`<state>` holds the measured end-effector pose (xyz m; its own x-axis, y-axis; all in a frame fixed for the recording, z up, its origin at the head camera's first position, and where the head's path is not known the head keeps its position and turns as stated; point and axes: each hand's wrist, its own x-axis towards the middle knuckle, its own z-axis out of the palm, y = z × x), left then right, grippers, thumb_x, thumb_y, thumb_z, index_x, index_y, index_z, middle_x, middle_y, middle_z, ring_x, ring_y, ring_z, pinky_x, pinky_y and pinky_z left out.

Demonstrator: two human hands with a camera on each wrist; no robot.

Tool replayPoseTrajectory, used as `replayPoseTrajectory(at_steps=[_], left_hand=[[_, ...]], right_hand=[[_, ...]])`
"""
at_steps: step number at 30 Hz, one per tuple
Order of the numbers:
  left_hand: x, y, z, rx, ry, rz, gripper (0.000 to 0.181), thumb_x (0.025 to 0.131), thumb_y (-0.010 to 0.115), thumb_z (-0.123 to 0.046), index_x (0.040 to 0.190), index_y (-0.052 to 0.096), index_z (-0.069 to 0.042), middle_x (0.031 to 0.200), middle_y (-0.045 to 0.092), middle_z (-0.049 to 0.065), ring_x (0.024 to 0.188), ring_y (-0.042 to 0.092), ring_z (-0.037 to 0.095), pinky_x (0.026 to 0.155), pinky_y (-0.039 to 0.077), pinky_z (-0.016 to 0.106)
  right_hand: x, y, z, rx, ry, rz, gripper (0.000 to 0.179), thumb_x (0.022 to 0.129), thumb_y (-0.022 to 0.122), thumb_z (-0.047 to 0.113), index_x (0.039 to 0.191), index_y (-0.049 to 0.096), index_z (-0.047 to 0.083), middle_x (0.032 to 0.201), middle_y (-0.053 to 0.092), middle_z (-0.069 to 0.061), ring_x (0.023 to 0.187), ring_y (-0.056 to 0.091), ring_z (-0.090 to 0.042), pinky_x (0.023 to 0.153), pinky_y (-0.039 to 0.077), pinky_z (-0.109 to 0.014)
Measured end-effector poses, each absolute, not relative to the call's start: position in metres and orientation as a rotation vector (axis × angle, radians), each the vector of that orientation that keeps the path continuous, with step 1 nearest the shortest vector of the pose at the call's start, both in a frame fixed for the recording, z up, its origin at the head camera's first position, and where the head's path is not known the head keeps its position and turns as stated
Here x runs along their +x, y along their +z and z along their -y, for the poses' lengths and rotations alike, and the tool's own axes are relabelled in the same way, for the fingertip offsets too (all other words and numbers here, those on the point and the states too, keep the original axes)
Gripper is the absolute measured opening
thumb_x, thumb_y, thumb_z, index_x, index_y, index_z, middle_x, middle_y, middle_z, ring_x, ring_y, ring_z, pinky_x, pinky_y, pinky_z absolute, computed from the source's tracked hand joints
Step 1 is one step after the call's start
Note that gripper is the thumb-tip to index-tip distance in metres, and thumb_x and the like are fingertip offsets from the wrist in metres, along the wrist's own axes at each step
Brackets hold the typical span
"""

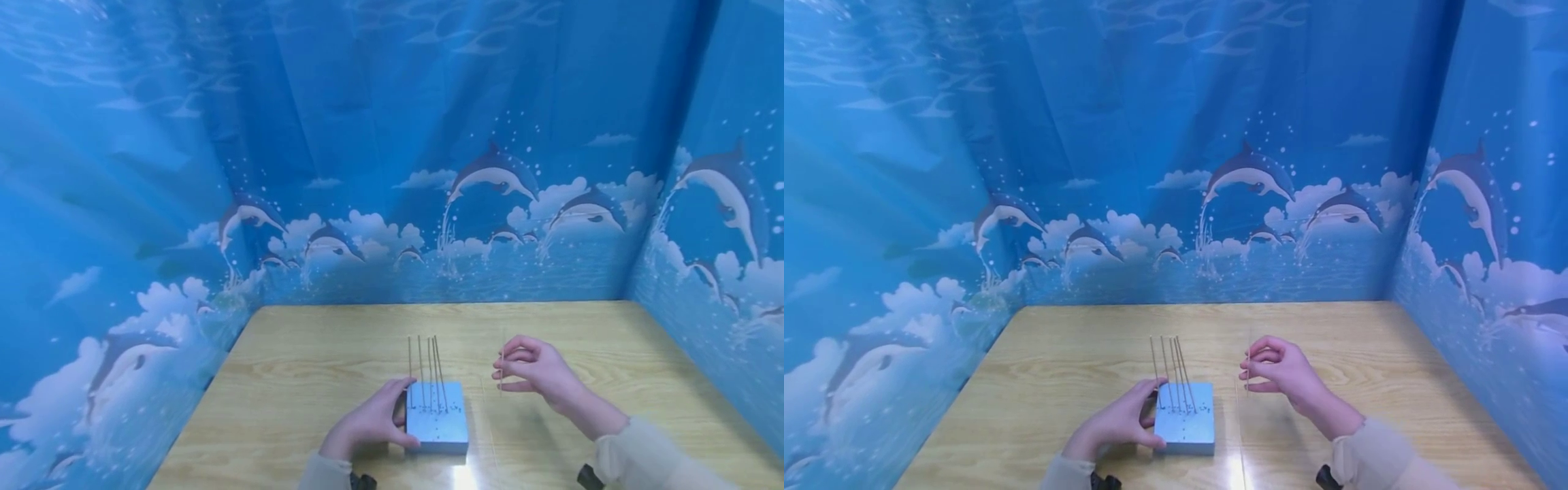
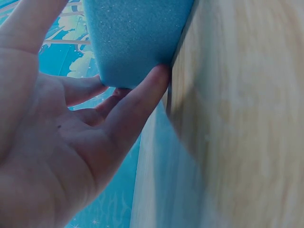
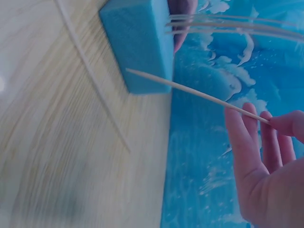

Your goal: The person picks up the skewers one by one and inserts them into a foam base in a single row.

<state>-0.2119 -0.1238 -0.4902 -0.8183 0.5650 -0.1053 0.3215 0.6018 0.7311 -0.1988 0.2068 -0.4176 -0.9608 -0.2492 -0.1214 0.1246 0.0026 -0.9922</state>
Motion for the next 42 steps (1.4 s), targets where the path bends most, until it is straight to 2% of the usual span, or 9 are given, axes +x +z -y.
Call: replayPoseTrajectory(at_steps=[5, 13, 17, 25, 42], left_hand=[[-0.211, -0.491, 0.126, 0.733, 1.046, -2.51, 0.116, 0.062, 0.09, -0.044, 0.154, 0.029, -0.011, 0.155, 0.039, 0.011, 0.143, 0.038, 0.032, 0.119, 0.032, 0.054], [-0.213, -0.49, 0.125, 0.711, 1.051, -2.508, 0.115, 0.062, 0.09, -0.044, 0.154, 0.029, -0.011, 0.156, 0.038, 0.011, 0.143, 0.037, 0.031, 0.119, 0.031, 0.054], [-0.214, -0.488, 0.125, 0.69, 1.049, -2.504, 0.116, 0.061, 0.09, -0.046, 0.154, 0.03, -0.012, 0.156, 0.037, 0.01, 0.144, 0.036, 0.031, 0.12, 0.03, 0.054], [-0.213, -0.488, 0.125, 0.689, 1.049, -2.504, 0.116, 0.061, 0.09, -0.045, 0.154, 0.03, -0.012, 0.157, 0.037, 0.009, 0.144, 0.036, 0.03, 0.12, 0.03, 0.053], [-0.214, -0.489, 0.121, 0.667, 1.013, -2.511, 0.117, 0.06, 0.09, -0.048, 0.154, 0.03, -0.012, 0.157, 0.037, 0.01, 0.144, 0.036, 0.031, 0.12, 0.031, 0.054]], right_hand=[[-0.192, -0.413, -0.192, -0.176, -2.119, -2.042, 0.012, 0.089, 0.069, 0.004, 0.099, 0.063, 0.008, 0.095, 0.074, -0.003, 0.091, 0.073, -0.019, 0.084, 0.061, -0.045], [-0.188, -0.403, -0.172, -0.154, -2.186, -2.088, 0.016, 0.086, 0.07, 0.001, 0.101, 0.064, -0.002, 0.094, 0.075, -0.006, 0.089, 0.074, -0.021, 0.084, 0.061, -0.044], [-0.187, -0.4, -0.164, -0.159, -2.218, -2.077, 0.014, 0.086, 0.07, -0.001, 0.099, 0.066, -0.001, 0.094, 0.075, -0.008, 0.088, 0.074, -0.021, 0.084, 0.061, -0.043], [-0.184, -0.403, -0.146, -0.127, -2.215, -2.172, 0.024, 0.084, 0.069, -0.005, 0.104, 0.061, -0.014, 0.099, 0.074, -0.02, 0.087, 0.074, -0.021, 0.081, 0.062, -0.04], [-0.185, -0.412, -0.131, -0.2, -2.169, -2.21, 0.027, 0.084, 0.069, -0.003, 0.105, 0.06, -0.017, 0.104, 0.072, -0.026, 0.088, 0.074, -0.02, 0.081, 0.062, -0.037]])
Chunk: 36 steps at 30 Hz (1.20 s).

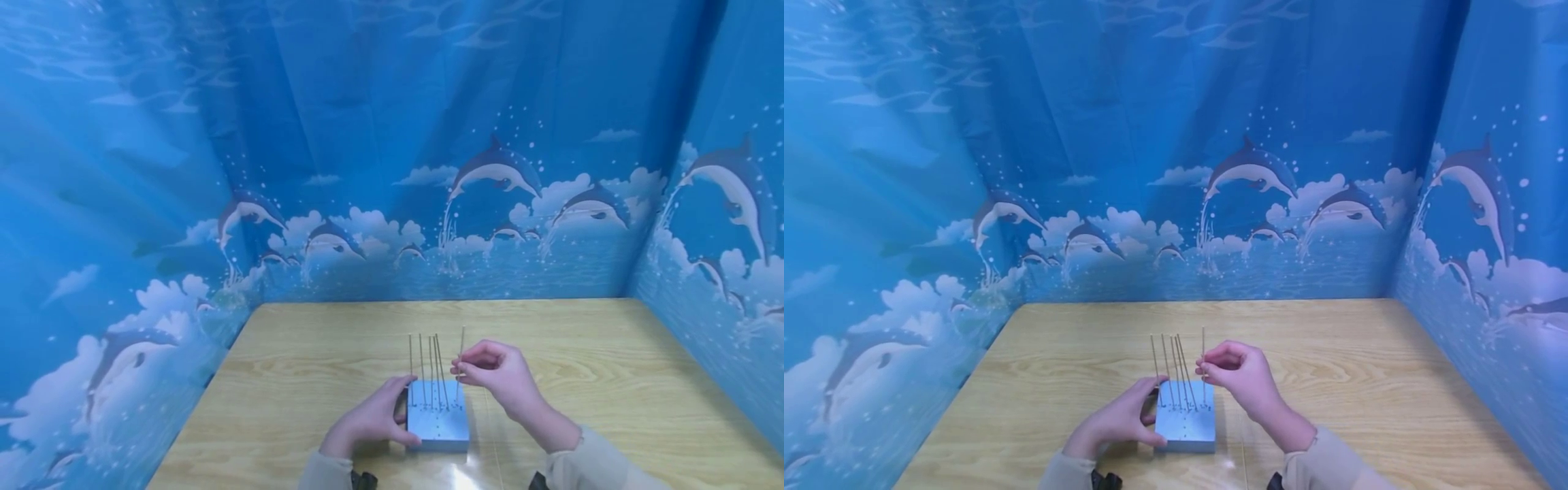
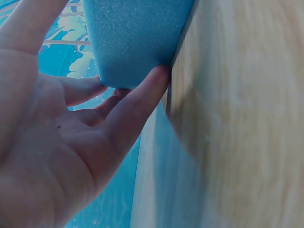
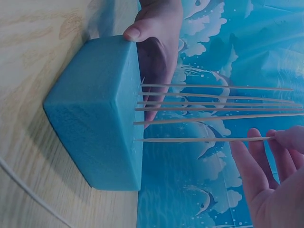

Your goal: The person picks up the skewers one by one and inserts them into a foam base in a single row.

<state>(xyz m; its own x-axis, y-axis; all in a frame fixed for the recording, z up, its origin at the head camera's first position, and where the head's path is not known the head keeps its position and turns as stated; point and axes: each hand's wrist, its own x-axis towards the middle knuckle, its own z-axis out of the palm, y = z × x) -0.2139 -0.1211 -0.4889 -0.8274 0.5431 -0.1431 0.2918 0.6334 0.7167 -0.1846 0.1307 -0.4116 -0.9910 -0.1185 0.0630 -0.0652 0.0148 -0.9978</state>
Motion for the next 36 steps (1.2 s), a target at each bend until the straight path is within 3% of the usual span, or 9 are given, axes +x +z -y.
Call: replayPoseTrajectory(at_steps=[36], left_hand=[[-0.213, -0.489, 0.124, 0.735, 1.076, -2.491, 0.116, 0.061, 0.09, -0.042, 0.154, 0.029, -0.01, 0.153, 0.041, 0.009, 0.14, 0.042, 0.029, 0.118, 0.036, 0.048]], right_hand=[[-0.185, -0.42, -0.115, -0.161, -2.048, -2.4, 0.017, 0.084, 0.07, -0.005, 0.1, 0.067, -0.005, 0.103, 0.073, -0.021, 0.093, 0.073, -0.027, 0.076, 0.063, -0.029]])
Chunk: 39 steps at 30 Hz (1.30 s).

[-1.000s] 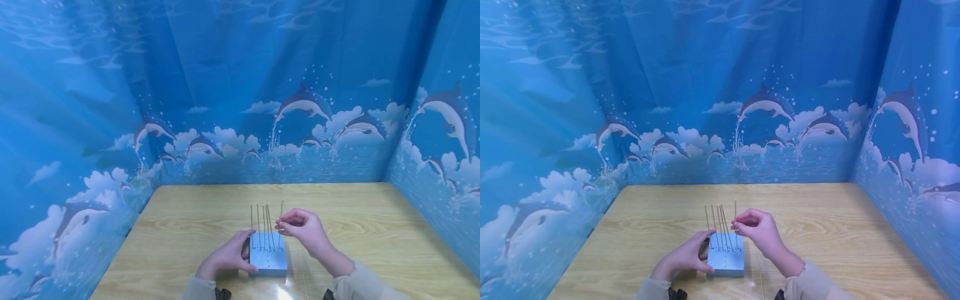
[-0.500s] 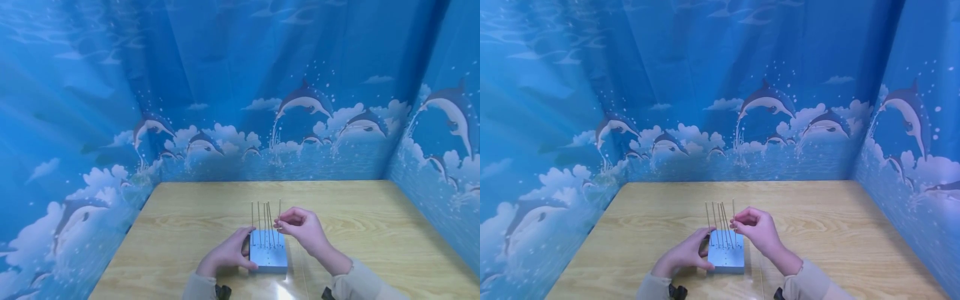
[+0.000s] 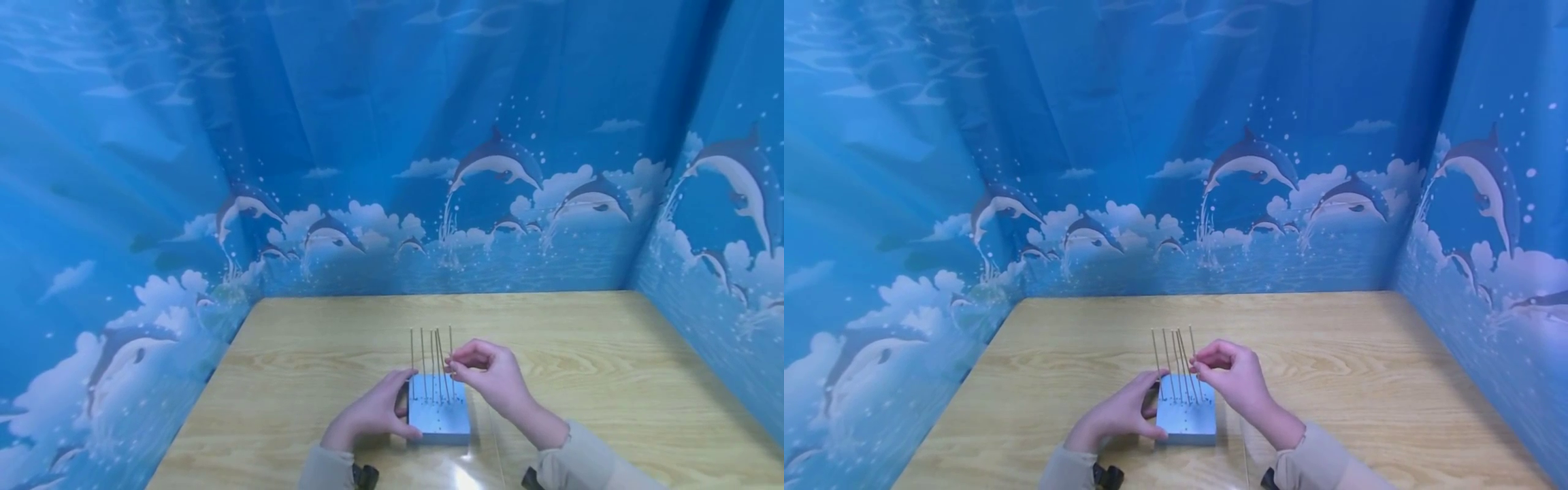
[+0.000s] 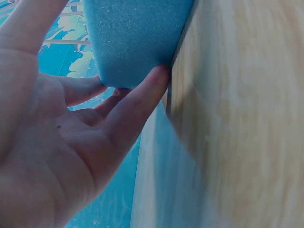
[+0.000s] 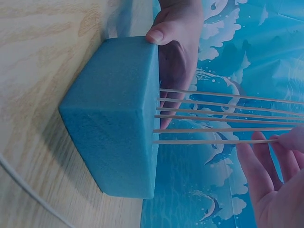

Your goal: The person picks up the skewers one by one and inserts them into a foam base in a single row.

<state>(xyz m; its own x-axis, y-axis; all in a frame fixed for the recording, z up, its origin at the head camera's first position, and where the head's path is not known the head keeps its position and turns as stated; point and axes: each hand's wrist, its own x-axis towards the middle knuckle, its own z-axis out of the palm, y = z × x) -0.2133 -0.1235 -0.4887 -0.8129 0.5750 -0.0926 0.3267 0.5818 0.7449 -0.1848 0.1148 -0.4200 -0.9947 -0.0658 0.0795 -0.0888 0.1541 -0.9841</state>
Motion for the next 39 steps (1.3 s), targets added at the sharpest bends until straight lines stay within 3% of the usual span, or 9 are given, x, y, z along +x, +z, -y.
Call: replayPoseTrajectory(at_steps=[28, 39], left_hand=[[-0.2147, -0.4906, 0.123, 0.735, 1.046, -2.512, 0.116, 0.06, 0.09, -0.046, 0.154, 0.03, -0.011, 0.153, 0.041, 0.008, 0.141, 0.041, 0.028, 0.119, 0.033, 0.05], [-0.2145, -0.4898, 0.1223, 0.726, 1.034, -2.514, 0.116, 0.061, 0.09, -0.046, 0.154, 0.03, -0.011, 0.154, 0.04, 0.008, 0.141, 0.04, 0.028, 0.12, 0.033, 0.05]], right_hand=[[-0.1853, -0.4261, -0.11, 0.211, 1.857, 2.431, 0.014, 0.082, 0.072, -0.002, 0.095, 0.069, 0.0, 0.094, 0.076, -0.016, 0.083, 0.073, -0.015, 0.072, 0.063, -0.024], [-0.1876, -0.427, -0.1085, 0.133, 1.878, 2.429, 0.015, 0.081, 0.072, -0.004, 0.095, 0.069, 0.001, 0.094, 0.076, -0.015, 0.085, 0.073, -0.021, 0.072, 0.063, -0.024]])
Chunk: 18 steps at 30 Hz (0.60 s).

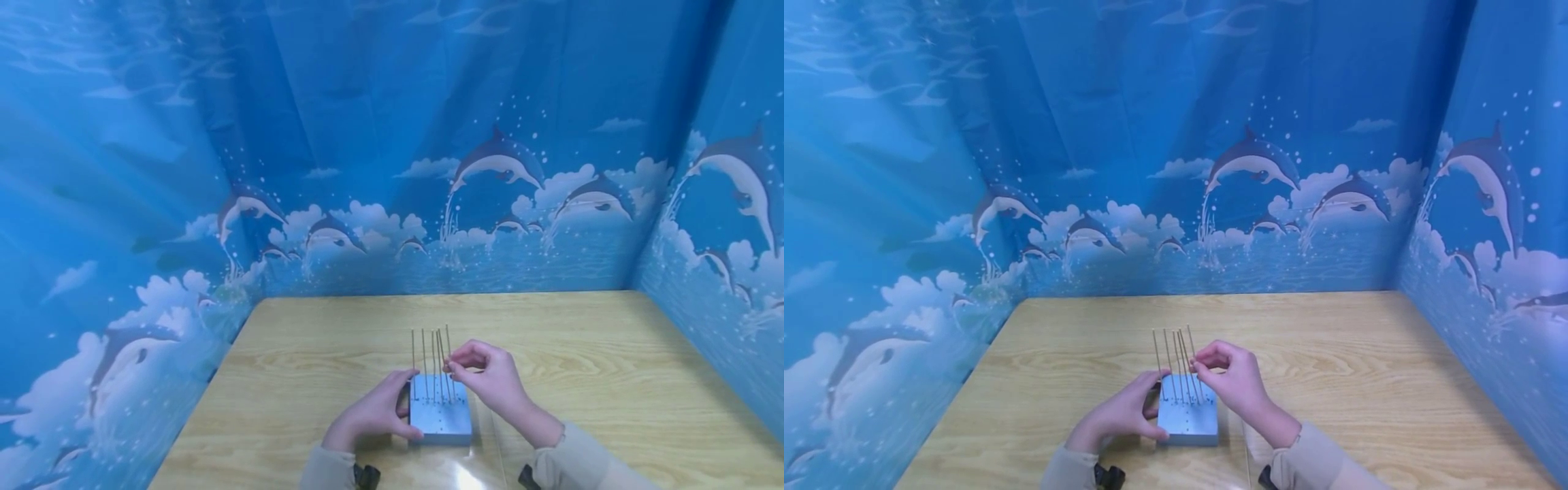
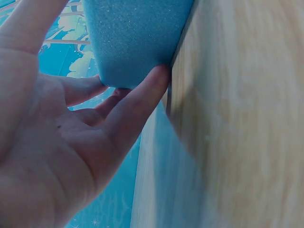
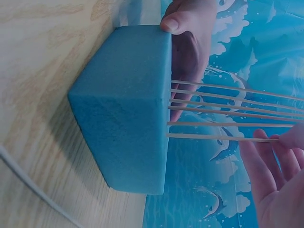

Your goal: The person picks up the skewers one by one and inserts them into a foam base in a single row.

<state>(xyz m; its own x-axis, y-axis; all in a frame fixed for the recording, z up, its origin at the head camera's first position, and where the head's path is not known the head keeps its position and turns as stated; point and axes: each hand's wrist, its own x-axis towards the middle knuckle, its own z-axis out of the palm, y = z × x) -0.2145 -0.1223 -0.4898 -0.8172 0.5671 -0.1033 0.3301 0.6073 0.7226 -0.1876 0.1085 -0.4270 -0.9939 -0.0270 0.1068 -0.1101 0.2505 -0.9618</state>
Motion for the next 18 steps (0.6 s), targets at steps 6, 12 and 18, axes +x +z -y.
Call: replayPoseTrajectory(at_steps=[6, 12, 18], left_hand=[[-0.2139, -0.4891, 0.1234, 0.731, 1.048, -2.512, 0.115, 0.061, 0.09, -0.045, 0.154, 0.03, -0.011, 0.153, 0.042, 0.008, 0.14, 0.041, 0.028, 0.119, 0.034, 0.05], [-0.2135, -0.4885, 0.1234, 0.728, 1.038, -2.512, 0.116, 0.062, 0.089, -0.045, 0.154, 0.029, -0.011, 0.153, 0.041, 0.009, 0.14, 0.041, 0.029, 0.119, 0.035, 0.049], [-0.2122, -0.4871, 0.1231, 0.725, 1.045, -2.508, 0.115, 0.062, 0.09, -0.044, 0.154, 0.03, -0.01, 0.153, 0.041, 0.01, 0.14, 0.041, 0.029, 0.119, 0.034, 0.049]], right_hand=[[-0.1882, -0.4297, -0.1089, 0.171, 1.866, 2.435, 0.014, 0.082, 0.073, -0.002, 0.095, 0.069, 0.001, 0.092, 0.076, -0.014, 0.084, 0.073, -0.019, 0.072, 0.062, -0.024], [-0.1876, -0.4305, -0.1095, 0.121, 1.895, 2.415, 0.015, 0.082, 0.072, -0.004, 0.096, 0.069, 0.001, 0.094, 0.076, -0.015, 0.086, 0.073, -0.021, 0.072, 0.063, -0.025], [-0.1869, -0.4309, -0.1088, 0.118, 1.893, 2.419, 0.015, 0.081, 0.072, -0.005, 0.095, 0.069, 0.0, 0.094, 0.076, -0.016, 0.086, 0.074, -0.021, 0.072, 0.063, -0.025]])
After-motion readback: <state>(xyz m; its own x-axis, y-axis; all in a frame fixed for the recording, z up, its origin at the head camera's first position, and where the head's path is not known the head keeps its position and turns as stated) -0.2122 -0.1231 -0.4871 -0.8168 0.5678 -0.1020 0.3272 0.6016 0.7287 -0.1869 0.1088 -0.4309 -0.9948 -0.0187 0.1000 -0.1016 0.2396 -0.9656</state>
